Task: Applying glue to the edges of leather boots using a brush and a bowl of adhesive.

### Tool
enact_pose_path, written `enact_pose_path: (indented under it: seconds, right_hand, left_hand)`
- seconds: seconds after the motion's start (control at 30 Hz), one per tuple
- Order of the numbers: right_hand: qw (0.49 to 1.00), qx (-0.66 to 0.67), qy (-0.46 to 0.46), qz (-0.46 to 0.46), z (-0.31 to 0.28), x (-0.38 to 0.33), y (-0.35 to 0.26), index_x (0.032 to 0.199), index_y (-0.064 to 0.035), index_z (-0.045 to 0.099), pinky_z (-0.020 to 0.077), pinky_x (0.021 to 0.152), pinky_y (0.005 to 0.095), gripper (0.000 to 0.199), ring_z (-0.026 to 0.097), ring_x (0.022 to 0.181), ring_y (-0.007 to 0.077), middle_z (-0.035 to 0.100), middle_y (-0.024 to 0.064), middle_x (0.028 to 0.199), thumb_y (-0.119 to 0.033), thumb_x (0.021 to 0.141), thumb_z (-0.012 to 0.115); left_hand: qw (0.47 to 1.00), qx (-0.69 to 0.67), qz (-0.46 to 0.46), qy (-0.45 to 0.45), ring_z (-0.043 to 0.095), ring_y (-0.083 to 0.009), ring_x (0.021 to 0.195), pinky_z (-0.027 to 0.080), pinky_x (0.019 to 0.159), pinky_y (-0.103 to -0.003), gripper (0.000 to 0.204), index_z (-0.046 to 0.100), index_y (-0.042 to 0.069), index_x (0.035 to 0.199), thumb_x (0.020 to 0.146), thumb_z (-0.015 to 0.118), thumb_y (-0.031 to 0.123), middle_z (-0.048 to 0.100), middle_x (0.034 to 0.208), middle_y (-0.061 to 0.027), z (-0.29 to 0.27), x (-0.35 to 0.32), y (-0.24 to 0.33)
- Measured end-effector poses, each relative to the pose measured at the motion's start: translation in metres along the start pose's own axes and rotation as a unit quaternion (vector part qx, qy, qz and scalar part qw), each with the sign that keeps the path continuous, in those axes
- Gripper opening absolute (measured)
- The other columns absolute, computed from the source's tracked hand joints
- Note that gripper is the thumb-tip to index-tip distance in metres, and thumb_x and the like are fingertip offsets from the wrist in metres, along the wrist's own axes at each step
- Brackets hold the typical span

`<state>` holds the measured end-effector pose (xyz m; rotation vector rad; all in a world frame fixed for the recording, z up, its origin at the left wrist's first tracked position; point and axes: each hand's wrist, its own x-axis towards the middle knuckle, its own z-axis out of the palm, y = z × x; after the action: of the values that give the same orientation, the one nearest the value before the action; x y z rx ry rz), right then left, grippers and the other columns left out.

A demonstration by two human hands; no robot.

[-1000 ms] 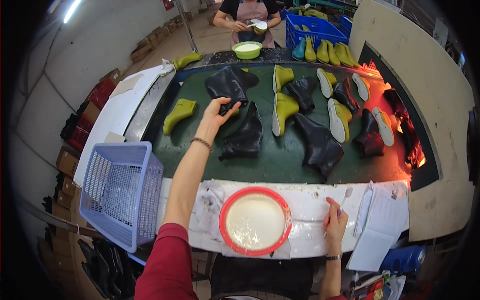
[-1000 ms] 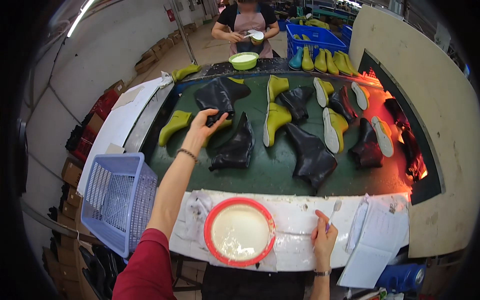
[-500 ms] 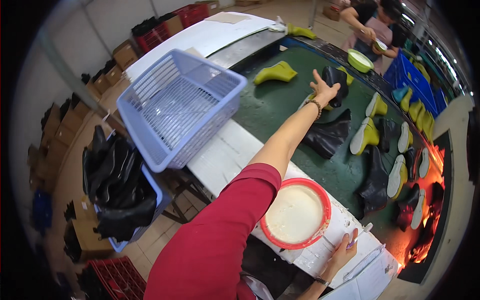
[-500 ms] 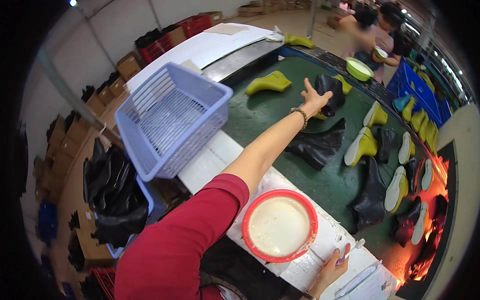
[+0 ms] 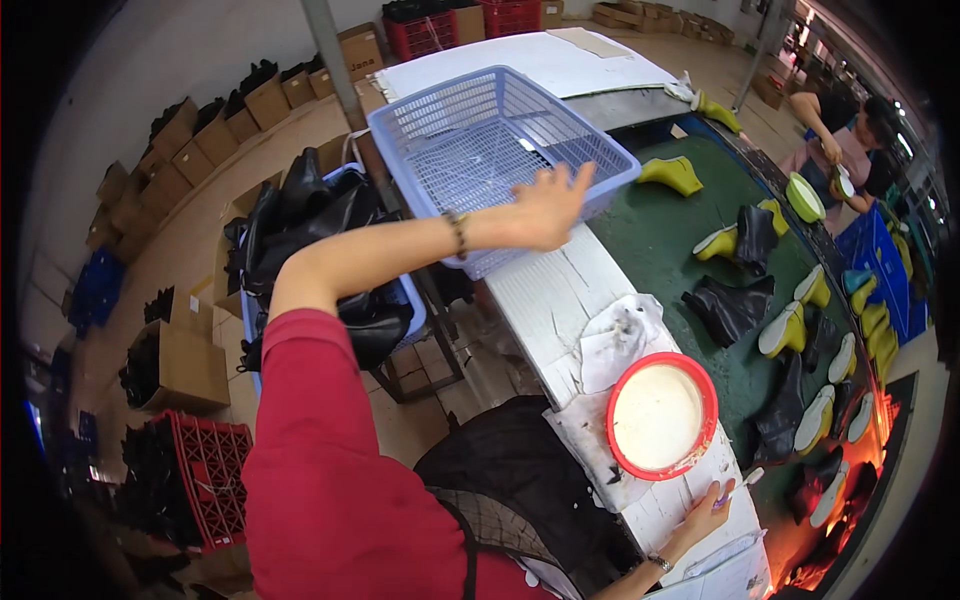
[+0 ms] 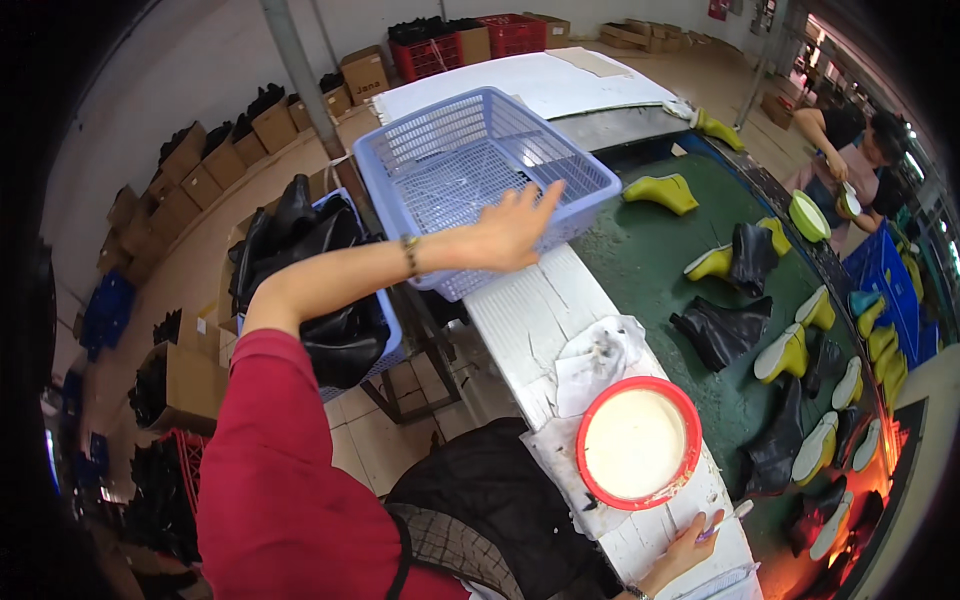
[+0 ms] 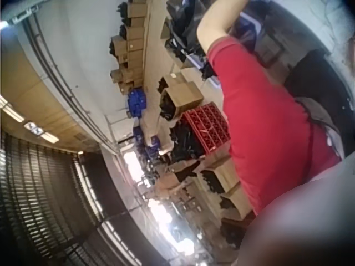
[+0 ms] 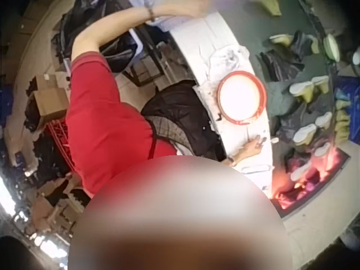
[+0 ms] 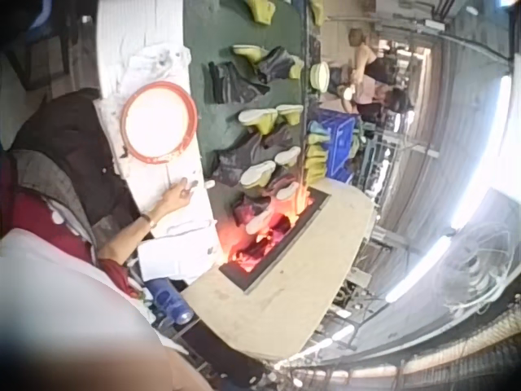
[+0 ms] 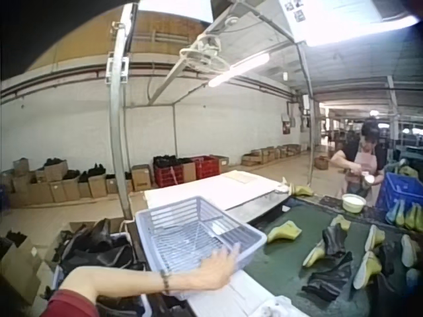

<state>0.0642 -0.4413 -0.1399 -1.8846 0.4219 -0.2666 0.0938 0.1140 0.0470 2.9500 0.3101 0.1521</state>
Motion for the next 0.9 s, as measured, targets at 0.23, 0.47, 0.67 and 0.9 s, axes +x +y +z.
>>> enact_pose_path:
  seconds: [0.23,0.47,0.67,0.9]
  right_hand:
    - [1.000,-0.001,-0.011,-0.023,0.010,0.010,0.014,0.145,-0.0035,0.059,0.0217,0.041,0.0241,0.050,0.032,0.048,0.0036,0.040,-0.0076,0.064,-0.025,0.101,0.067]
    - [0.999,-0.008,-0.019,-0.036,0.003,0.004,-0.003,0.146,-0.0022,0.059,0.0210,0.043,0.0250,0.053,0.032,0.050,0.0041,0.039,-0.0071,0.065,-0.028,0.100,0.068]
    - [0.997,-0.016,-0.049,-0.065,0.018,0.016,0.017,0.143,-0.0001,0.061,0.0197,0.044,0.0268,0.057,0.030,0.050,0.0053,0.036,-0.0064,0.065,-0.035,0.099,0.069]
    - [0.995,-0.011,-0.078,-0.060,0.022,0.015,0.023,0.143,-0.0001,0.061,0.0170,0.044,0.0284,0.058,0.028,0.049,0.0061,0.035,-0.0049,0.065,-0.036,0.098,0.068]
  left_hand:
    - [0.996,-0.003,-0.089,-0.030,0.072,-0.0379,0.101,0.057,0.087,-0.050,0.042,0.075,0.011,0.116,0.075,0.068,0.005,0.076,0.101,-0.0172,-0.001,-0.035,-0.059]
    - [0.947,-0.272,0.027,0.167,0.072,-0.0236,0.091,0.057,0.088,-0.045,0.025,0.075,0.004,0.110,0.089,0.076,0.018,0.075,0.094,-0.0086,-0.161,-0.071,-0.050]
    - [0.810,-0.469,0.161,0.313,0.073,-0.0158,0.079,0.059,0.075,-0.030,0.027,0.074,0.003,0.114,0.091,0.080,0.015,0.078,0.093,-0.0083,-0.318,-0.215,-0.047]
    - [0.580,-0.431,0.125,0.680,0.065,-0.0262,0.117,0.048,0.107,-0.048,0.024,0.071,0.000,0.116,0.096,0.070,0.014,0.072,0.120,-0.0135,-0.340,-0.470,-0.066]
